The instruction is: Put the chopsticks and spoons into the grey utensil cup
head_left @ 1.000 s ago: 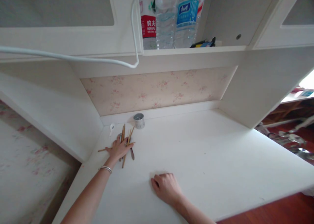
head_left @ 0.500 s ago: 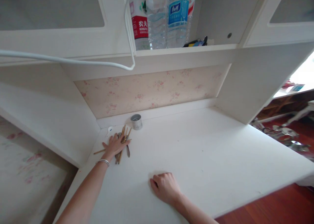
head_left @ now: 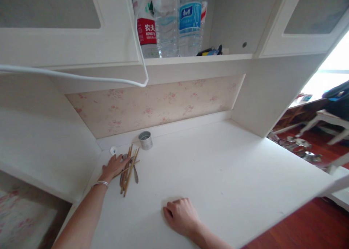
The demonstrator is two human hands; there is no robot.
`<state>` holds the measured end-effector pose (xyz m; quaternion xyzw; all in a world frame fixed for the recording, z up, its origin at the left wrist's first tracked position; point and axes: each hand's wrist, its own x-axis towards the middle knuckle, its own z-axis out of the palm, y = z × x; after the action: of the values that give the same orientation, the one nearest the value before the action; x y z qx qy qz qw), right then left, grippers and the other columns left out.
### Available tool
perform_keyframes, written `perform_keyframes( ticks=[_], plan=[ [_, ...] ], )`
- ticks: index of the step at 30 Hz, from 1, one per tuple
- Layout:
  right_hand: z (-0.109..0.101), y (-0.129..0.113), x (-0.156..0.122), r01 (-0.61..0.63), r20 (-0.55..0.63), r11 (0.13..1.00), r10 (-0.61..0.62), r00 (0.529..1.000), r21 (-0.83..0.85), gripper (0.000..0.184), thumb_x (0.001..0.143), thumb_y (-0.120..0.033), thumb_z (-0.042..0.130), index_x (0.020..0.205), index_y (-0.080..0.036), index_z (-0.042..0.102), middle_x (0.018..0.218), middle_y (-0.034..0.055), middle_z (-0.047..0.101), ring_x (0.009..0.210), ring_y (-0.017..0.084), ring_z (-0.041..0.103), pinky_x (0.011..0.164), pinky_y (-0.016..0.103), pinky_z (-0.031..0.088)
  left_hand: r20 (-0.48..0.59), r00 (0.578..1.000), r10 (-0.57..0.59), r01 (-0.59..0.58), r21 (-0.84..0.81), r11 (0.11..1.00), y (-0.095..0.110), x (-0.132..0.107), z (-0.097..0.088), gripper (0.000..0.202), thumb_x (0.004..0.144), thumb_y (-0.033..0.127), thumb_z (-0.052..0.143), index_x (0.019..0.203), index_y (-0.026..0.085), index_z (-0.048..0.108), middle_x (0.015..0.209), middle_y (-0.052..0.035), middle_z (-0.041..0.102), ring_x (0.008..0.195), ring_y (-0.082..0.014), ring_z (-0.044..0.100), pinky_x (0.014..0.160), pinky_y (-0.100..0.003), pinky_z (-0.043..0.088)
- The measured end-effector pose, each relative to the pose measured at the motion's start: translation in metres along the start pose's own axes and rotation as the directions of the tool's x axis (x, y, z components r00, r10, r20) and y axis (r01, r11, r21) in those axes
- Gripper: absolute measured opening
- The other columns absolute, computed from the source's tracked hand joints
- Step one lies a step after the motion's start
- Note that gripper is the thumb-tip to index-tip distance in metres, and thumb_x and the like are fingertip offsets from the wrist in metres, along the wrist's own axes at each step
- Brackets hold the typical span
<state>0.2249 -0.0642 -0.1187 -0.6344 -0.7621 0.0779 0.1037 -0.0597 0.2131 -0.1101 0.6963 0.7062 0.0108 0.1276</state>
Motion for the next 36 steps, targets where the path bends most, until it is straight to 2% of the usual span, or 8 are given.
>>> perform_keyframes(
  ticks=[3,8,11,15,21,28,32,36],
  plan=[
    [-0.003,-0.001,-0.001,-0.006,0.017,1.000,0.006,1.000,-0.001,0.038,0.094,-0.035,0.039,0.075,-0.023,0.070,0.072,0.0047,0.075,0.064,0.020,0.071,0.056,0.025,0.038,-0.001,1.000,0.028,-0.028,-0.009,1.000,0.014,-0.009,0.003,0.092,0.077,0.080,0.025,0.146,0.020,0.035,0.155,-0.0177,0.026,0.142,-0.0384,0.022,0.107,-0.067,0.021],
    [-0.007,-0.002,-0.002,-0.017,0.044,1.000,0.017,0.999,0.002,0.038,0.094,-0.035,0.040,0.077,-0.023,0.071,0.076,0.0057,0.076,0.065,0.020,0.070,0.059,0.025,0.040,-0.030,0.998,0.055,-0.055,-0.001,0.998,0.041,-0.040,0.015,0.087,0.076,0.080,0.030,0.147,0.029,0.031,0.150,-0.0171,0.035,0.137,-0.0411,0.031,0.099,-0.067,0.030],
    [-0.007,-0.003,-0.003,-0.009,0.049,1.000,0.008,0.999,0.013,0.038,0.094,-0.035,0.039,0.078,-0.023,0.071,0.077,0.0058,0.076,0.066,0.020,0.071,0.060,0.025,0.040,-0.086,0.996,0.038,-0.034,0.045,0.998,0.055,-0.064,0.025,0.077,0.080,0.074,0.033,0.144,0.033,0.036,0.150,-0.0169,0.035,0.135,-0.0430,0.031,0.099,-0.067,0.028],
    [-0.007,-0.002,-0.007,0.014,0.050,0.999,-0.015,0.999,0.031,0.038,0.096,-0.035,0.038,0.079,-0.022,0.071,0.079,0.0055,0.076,0.068,0.018,0.070,0.062,0.024,0.040,-0.140,0.989,0.040,-0.029,0.080,0.996,0.067,-0.098,0.037,0.062,0.088,0.062,0.028,0.142,0.034,0.041,0.149,-0.0140,0.037,0.136,-0.0383,0.032,0.104,-0.062,0.025],
    [-0.007,-0.001,-0.012,0.060,0.044,0.996,-0.063,0.997,0.058,0.036,0.096,-0.033,0.039,0.079,-0.022,0.069,0.080,0.0033,0.075,0.071,0.016,0.069,0.063,0.023,0.039,-0.189,0.976,0.107,-0.084,0.129,0.988,0.067,-0.147,0.048,0.054,0.089,0.060,0.034,0.139,0.040,0.043,0.148,-0.0103,0.038,0.137,-0.0346,0.030,0.108,-0.061,0.019],
    [-0.012,-0.003,-0.017,0.108,0.040,0.991,-0.112,0.993,0.083,0.033,0.097,-0.031,0.040,0.081,-0.021,0.067,0.083,0.0035,0.074,0.077,0.016,0.068,0.069,0.023,0.040,-0.151,0.967,0.203,-0.183,0.137,0.973,0.055,-0.193,0.058,0.054,0.086,0.063,0.042,0.137,0.046,0.044,0.155,-0.0070,0.029,0.142,-0.0371,0.022,0.109,-0.065,0.013],
    [-0.011,-0.003,-0.017,0.113,0.038,0.990,-0.117,0.992,0.087,0.033,0.097,-0.031,0.040,0.081,-0.021,0.067,0.082,0.0034,0.074,0.077,0.017,0.068,0.070,0.024,0.040,-0.162,0.956,0.244,-0.223,0.135,0.965,0.055,-0.205,0.059,0.053,0.086,0.063,0.043,0.136,0.044,0.047,0.160,-0.0018,0.017,0.144,-0.0376,0.014,0.109,-0.067,0.012],
    [-0.009,-0.004,-0.016,0.110,0.038,0.990,-0.114,0.993,0.086,0.033,0.097,-0.031,0.039,0.081,-0.021,0.067,0.081,0.0028,0.074,0.076,0.017,0.068,0.070,0.024,0.040,-0.115,0.946,0.302,-0.286,0.141,0.948,0.068,-0.197,0.050,0.050,0.087,0.060,0.045,0.135,0.046,0.047,0.159,0.0041,0.020,0.145,-0.0381,0.010,0.109,-0.069,0.006]
  ],
)
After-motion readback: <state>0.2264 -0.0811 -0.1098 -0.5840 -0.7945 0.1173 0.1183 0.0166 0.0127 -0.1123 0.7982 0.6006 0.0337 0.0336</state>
